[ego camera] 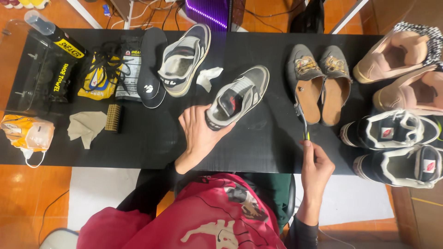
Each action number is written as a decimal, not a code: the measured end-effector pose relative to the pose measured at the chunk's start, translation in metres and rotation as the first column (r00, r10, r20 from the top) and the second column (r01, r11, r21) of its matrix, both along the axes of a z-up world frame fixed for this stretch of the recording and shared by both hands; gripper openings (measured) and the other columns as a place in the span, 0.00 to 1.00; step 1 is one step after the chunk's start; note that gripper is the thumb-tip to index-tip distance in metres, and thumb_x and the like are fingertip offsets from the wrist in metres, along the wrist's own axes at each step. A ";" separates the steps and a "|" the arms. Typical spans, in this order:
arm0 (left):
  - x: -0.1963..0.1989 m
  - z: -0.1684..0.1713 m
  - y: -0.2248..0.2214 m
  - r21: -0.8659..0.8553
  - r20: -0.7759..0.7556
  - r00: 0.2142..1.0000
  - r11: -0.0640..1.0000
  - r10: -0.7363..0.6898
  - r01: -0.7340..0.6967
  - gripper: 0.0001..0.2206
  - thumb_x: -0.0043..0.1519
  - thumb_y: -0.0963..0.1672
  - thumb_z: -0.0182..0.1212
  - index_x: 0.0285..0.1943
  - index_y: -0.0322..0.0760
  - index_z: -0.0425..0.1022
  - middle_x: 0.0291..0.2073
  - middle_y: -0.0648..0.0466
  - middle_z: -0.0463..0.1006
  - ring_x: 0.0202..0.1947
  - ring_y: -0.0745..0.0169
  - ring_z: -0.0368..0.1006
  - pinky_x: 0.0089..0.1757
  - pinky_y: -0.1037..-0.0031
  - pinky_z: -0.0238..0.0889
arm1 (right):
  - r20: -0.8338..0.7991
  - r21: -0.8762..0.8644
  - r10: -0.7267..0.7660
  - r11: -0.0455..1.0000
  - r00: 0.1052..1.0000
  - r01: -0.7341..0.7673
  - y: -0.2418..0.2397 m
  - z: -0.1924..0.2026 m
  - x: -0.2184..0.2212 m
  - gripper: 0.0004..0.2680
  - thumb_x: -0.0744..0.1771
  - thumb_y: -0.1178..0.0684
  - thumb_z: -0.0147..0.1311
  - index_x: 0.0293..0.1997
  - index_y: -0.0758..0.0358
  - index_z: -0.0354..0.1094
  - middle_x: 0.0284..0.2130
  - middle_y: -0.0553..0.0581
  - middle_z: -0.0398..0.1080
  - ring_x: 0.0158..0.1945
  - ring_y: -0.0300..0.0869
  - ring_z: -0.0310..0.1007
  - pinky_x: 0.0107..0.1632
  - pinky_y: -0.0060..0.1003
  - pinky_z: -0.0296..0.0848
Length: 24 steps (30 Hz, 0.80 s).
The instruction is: The person brushes the midsole and upper of a sneaker with a small brush, applying a cleaning agent.
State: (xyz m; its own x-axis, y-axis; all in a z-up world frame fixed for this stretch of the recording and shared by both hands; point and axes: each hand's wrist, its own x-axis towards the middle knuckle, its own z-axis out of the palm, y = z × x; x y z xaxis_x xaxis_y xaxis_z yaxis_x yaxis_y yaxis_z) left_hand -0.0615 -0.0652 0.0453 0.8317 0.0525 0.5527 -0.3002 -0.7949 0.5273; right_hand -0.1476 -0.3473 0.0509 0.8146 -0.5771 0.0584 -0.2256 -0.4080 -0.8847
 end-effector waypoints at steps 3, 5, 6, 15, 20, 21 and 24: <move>0.000 -0.002 0.002 0.008 -0.006 1.000 1.000 -0.017 0.017 0.34 0.47 0.55 0.80 0.53 0.36 0.68 0.47 0.50 0.72 0.54 0.49 0.64 0.55 0.56 0.50 | 0.063 -0.020 0.041 0.999 0.997 -0.040 -0.005 -0.004 -0.001 0.11 0.72 0.50 0.55 0.47 0.70 0.77 0.26 0.46 0.69 0.33 0.28 0.61 0.37 0.25 0.62; -0.001 -0.002 0.005 0.017 -0.046 0.998 0.999 -0.034 0.035 0.35 0.46 0.56 0.80 0.55 0.35 0.69 0.49 0.51 0.72 0.54 0.49 0.64 0.55 0.55 0.50 | 0.100 -0.018 0.070 0.997 0.993 -0.068 -0.006 -0.007 -0.002 0.10 0.72 0.50 0.55 0.47 0.70 0.76 0.28 0.46 0.71 0.34 0.28 0.63 0.39 0.25 0.64; -0.002 -0.001 0.007 0.020 -0.066 0.997 0.999 -0.043 0.044 0.36 0.46 0.56 0.81 0.55 0.34 0.69 0.50 0.51 0.72 0.55 0.49 0.64 0.55 0.54 0.50 | 0.079 -0.003 0.064 0.998 0.995 -0.064 -0.007 -0.008 -0.003 0.10 0.71 0.50 0.56 0.47 0.70 0.77 0.27 0.46 0.70 0.33 0.28 0.62 0.38 0.25 0.63; 0.012 0.023 0.057 0.234 -0.046 0.897 0.868 -0.440 0.438 0.21 0.55 0.52 0.73 0.55 0.45 0.76 0.56 0.52 0.68 0.58 0.46 0.61 0.57 0.58 0.54 | 0.046 -0.013 0.074 0.997 0.996 -0.073 -0.010 -0.010 -0.007 0.10 0.71 0.50 0.56 0.46 0.69 0.77 0.24 0.47 0.70 0.31 0.28 0.61 0.36 0.26 0.63; 0.024 0.033 0.063 0.396 -0.044 0.813 0.737 -0.580 0.547 0.14 0.59 0.49 0.71 0.50 0.45 0.78 0.56 0.56 0.71 0.58 0.51 0.63 0.57 0.59 0.54 | 0.002 -0.032 0.099 0.995 0.995 -0.099 -0.005 -0.006 -0.008 0.10 0.71 0.49 0.56 0.46 0.67 0.78 0.21 0.49 0.67 0.28 0.30 0.59 0.33 0.28 0.62; 0.026 0.034 0.063 0.428 -0.045 0.793 0.706 -0.607 0.565 0.13 0.60 0.48 0.70 0.50 0.44 0.78 0.56 0.56 0.71 0.58 0.52 0.63 0.56 0.59 0.54 | -0.013 -0.037 0.098 0.995 0.995 -0.098 -0.003 -0.005 -0.010 0.10 0.71 0.49 0.56 0.46 0.67 0.78 0.21 0.50 0.67 0.28 0.30 0.59 0.33 0.28 0.62; 0.029 0.040 0.056 0.454 -0.034 0.787 0.692 -0.616 0.561 0.10 0.56 0.47 0.69 0.45 0.46 0.79 0.49 0.59 0.74 0.56 0.56 0.65 0.57 0.55 0.52 | -0.064 -0.042 0.080 0.996 0.995 -0.083 0.000 0.002 -0.015 0.10 0.70 0.49 0.56 0.46 0.66 0.78 0.20 0.52 0.65 0.26 0.31 0.57 0.31 0.30 0.60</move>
State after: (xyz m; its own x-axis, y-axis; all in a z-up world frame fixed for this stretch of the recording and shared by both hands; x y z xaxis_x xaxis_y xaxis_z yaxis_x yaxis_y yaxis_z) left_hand -0.0325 -0.0092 0.0853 0.5429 -0.6838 0.4875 -0.8172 -0.5640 0.1191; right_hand -0.1622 -0.3474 0.0525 0.8616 -0.5066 0.0307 -0.2437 -0.4659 -0.8506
